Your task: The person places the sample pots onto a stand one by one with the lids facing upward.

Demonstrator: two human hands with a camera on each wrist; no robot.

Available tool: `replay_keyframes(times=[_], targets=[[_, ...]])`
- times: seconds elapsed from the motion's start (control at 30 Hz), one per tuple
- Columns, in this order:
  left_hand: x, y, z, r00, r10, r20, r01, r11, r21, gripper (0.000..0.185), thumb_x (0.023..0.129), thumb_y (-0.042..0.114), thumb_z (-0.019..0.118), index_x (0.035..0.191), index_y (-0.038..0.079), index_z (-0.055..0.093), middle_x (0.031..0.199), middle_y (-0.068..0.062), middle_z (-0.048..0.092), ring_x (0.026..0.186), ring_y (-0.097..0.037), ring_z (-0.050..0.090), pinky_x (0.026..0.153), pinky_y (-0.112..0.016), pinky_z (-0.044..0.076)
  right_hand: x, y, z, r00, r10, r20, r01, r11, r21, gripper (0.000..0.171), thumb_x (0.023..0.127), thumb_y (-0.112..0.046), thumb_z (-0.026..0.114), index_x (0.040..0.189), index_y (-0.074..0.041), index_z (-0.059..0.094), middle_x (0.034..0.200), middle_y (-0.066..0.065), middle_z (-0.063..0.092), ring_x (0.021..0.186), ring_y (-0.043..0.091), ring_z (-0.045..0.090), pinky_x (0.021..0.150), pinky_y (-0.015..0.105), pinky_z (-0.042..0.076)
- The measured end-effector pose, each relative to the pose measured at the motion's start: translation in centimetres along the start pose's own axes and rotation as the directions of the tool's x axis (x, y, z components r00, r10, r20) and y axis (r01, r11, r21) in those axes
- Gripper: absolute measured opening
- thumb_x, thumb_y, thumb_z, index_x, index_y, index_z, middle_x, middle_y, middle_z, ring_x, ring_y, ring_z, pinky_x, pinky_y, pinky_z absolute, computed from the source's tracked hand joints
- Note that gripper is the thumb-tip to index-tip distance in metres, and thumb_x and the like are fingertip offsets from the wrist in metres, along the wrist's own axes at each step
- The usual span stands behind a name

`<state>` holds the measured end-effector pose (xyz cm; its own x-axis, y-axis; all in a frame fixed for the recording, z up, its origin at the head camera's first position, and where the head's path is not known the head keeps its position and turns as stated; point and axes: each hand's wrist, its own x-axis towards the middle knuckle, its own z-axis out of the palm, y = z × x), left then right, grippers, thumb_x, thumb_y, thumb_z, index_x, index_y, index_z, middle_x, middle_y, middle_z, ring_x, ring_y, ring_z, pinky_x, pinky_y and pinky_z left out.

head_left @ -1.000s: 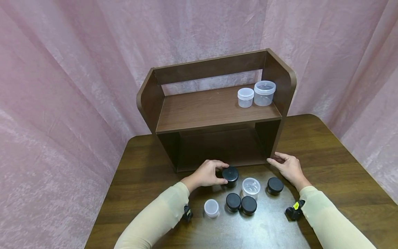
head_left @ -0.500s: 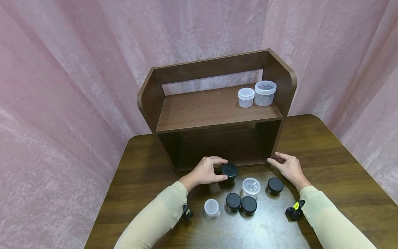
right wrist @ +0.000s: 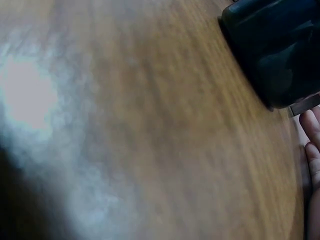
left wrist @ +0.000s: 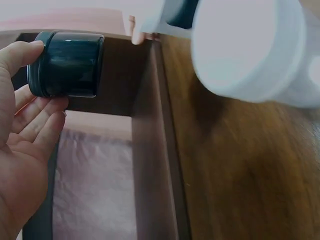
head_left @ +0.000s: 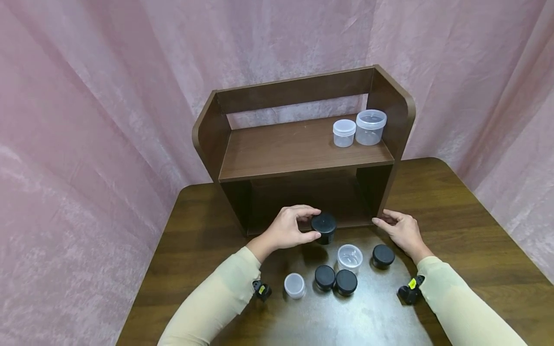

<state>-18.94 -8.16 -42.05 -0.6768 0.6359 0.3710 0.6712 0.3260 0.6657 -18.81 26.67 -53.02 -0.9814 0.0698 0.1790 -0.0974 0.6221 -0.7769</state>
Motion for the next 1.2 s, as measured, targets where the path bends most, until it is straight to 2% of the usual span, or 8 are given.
replay_keyframes(times=[0.23,0.43,0.57,0.83,0.97,1.07,1.13,1.2], targets=[[1.3,2.4,-0.6,0.992,0.125,-0.02,-0.125,0.992,0.011,0.048,0.072,0.017,0.083,0.116,0.005,0.067,0.111,-0.004,0.066,0.093,-0.006,0.062,0.081,-0.024,0.054,0.0,0.2,-0.1,1.0,0.001,-0.021,-0.001,1.0,-0.006,0.064,0.084,-0.044,0.072,0.123,0.005,0.061,0.108,0.019,0.069,0.097,0.032,0.066,0.068,0.005,0.04],[2.8,5.5,-2.3,0.965,0.252,-0.064,-0.249,0.967,0.057,0.048,0.072,0.016,0.082,0.115,0.003,0.067,0.11,-0.006,0.067,0.092,-0.008,0.062,0.08,-0.02,0.052,-0.1,0.2,0.3,1.0,-0.008,-0.014,0.008,1.0,-0.001,0.065,0.084,-0.045,0.072,0.123,0.006,0.061,0.107,0.018,0.069,0.097,0.032,0.067,0.069,0.006,0.041],[4.5,7.4,-3.3,0.951,0.298,-0.084,-0.292,0.954,0.067,0.048,0.072,0.017,0.082,0.115,0.002,0.067,0.111,-0.008,0.066,0.092,-0.008,0.061,0.079,-0.023,0.053,-0.2,0.4,0.3,1.0,-0.011,-0.022,0.011,1.0,0.001,0.063,0.085,-0.043,0.072,0.123,0.006,0.061,0.106,0.018,0.07,0.096,0.031,0.067,0.069,0.005,0.04],[7.5,9.3,-4.4,0.954,0.277,-0.118,-0.272,0.961,0.051,0.046,0.074,0.019,0.081,0.114,0.003,0.067,0.107,-0.005,0.068,0.086,-0.006,0.061,0.076,-0.022,0.053,-0.2,0.4,-0.1,1.0,0.015,-0.011,-0.015,1.0,-0.01,0.066,0.085,-0.046,0.07,0.125,0.005,0.06,0.109,0.019,0.069,0.099,0.033,0.066,0.069,0.007,0.041],[8.6,9.8,-4.8,0.963,0.239,-0.126,-0.24,0.971,0.011,0.043,0.075,0.017,0.08,0.114,0.003,0.067,0.106,-0.005,0.068,0.086,-0.006,0.061,0.076,-0.024,0.054,-0.1,0.2,0.0,1.0,0.019,0.001,-0.019,1.0,-0.017,0.067,0.085,-0.048,0.07,0.126,0.004,0.06,0.11,0.019,0.068,0.1,0.033,0.065,0.078,0.026,0.052],[9.4,10.1,-5.1,0.965,0.222,-0.138,-0.223,0.975,0.009,0.041,0.077,0.016,0.079,0.114,0.003,0.067,0.105,-0.005,0.068,0.086,-0.007,0.06,0.076,-0.024,0.054,0.0,0.0,0.1,1.0,0.006,0.003,-0.006,1.0,-0.019,0.064,0.085,-0.046,0.07,0.125,0.003,0.061,0.109,0.019,0.068,0.1,0.034,0.065,0.082,0.046,0.052],[9.9,10.3,-5.2,0.965,0.217,-0.148,-0.217,0.976,0.013,0.04,0.077,0.015,0.078,0.114,0.003,0.067,0.105,-0.005,0.067,0.086,-0.007,0.06,0.077,-0.023,0.054,0.1,-0.1,0.1,1.0,-0.009,-0.005,0.009,1.0,-0.022,0.062,0.085,-0.045,0.07,0.123,0.003,0.062,0.107,0.019,0.069,0.099,0.035,0.065,0.083,0.05,0.051],[10.4,10.4,-5.2,0.964,0.213,-0.159,-0.212,0.977,0.02,0.039,0.078,0.014,0.077,0.114,0.003,0.066,0.104,-0.006,0.067,0.085,-0.008,0.06,0.077,-0.022,0.053,0.1,-0.1,0.3,1.0,-0.025,-0.013,0.025,0.999,-0.026,0.06,0.085,-0.044,0.071,0.122,0.002,0.064,0.105,0.018,0.07,0.097,0.034,0.066,0.081,0.047,0.052]])
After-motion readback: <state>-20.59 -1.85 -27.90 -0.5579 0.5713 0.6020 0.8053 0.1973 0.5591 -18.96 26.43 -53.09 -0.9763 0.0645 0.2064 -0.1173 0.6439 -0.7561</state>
